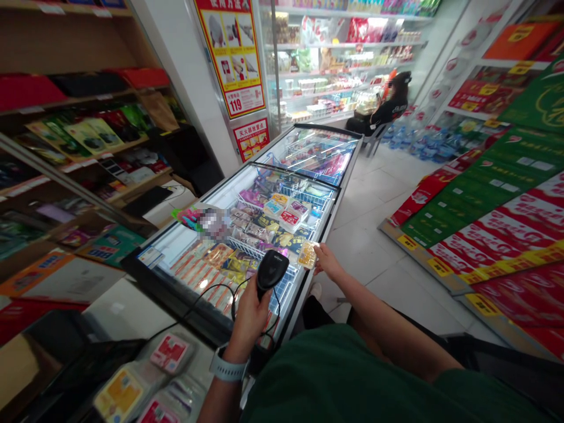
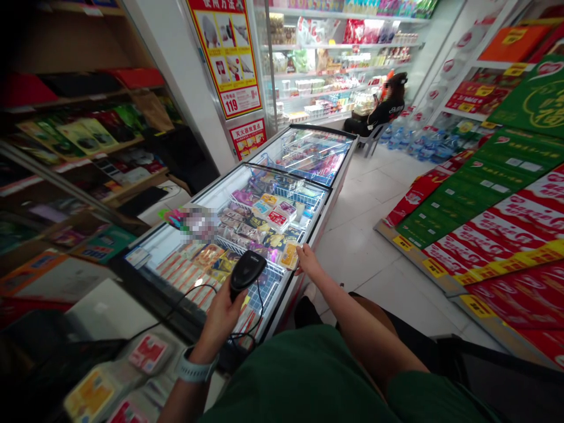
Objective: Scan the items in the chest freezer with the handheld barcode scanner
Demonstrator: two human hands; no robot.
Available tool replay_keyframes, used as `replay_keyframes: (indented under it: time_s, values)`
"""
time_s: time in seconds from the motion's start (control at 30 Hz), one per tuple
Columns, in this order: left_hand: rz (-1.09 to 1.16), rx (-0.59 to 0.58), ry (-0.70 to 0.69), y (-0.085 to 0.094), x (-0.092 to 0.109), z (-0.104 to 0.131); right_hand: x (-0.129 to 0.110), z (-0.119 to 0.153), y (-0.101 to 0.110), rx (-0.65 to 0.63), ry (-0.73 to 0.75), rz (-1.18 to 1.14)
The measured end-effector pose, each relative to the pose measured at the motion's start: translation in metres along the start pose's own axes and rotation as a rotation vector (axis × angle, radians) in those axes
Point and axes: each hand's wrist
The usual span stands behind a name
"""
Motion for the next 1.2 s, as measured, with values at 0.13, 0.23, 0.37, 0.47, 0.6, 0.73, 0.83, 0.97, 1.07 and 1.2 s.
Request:
replay_keyframes:
  time_s: [0.13, 0.23, 0.37, 0.47, 0.6, 0.73, 0.83, 0.97, 1.07, 1.2]
  values:
    - [0.01, 0.002, -0.003, 0.001, -0.002, 0.0, -0.002, -0.002, 0.001, -0.037, -0.025, 0.043]
    - [0.021, 0.001, -0.013, -0.001, -0.005, 0.0, -0.001, -0.006, 0.001, -0.079, -0.009, 0.016]
    - [0.033, -0.001, -0.037, -0.004, -0.009, -0.001, -0.002, -0.014, 0.005, -0.035, 0.083, 0.104]
    - [0.034, -0.006, -0.055, -0.006, -0.01, -0.002, -0.006, -0.019, 0.009, -0.033, 0.124, 0.161]
    - [0.023, -0.007, -0.053, -0.006, -0.01, -0.001, -0.013, -0.018, 0.012, -0.038, 0.215, 0.206]
    - [0.01, -0.011, -0.052, -0.004, -0.008, 0.0, -0.018, -0.015, 0.012, -0.014, 0.24, 0.251]
    - [0.015, -0.002, -0.058, -0.004, -0.008, 0.0, -0.019, -0.016, 0.012, 0.005, 0.257, 0.283]
    - [0.005, -0.003, -0.055, -0.005, -0.009, 0.001, -0.022, -0.022, 0.013, 0.005, 0.304, 0.334]
    - [0.011, -0.005, -0.054, -0.005, -0.009, 0.0, -0.025, -0.026, 0.014, 0.017, 0.3, 0.332]
    - [0.011, -0.013, -0.06, -0.004, -0.007, -0.001, -0.029, -0.033, 0.015, 0.025, 0.303, 0.257]
Point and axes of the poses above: each hand's wrist, its own z-axis away from the middle knuckle, its own y-axis out of the back of the hand, x = y × z, and after that the axes turned 7 degrees about -z, right-handed
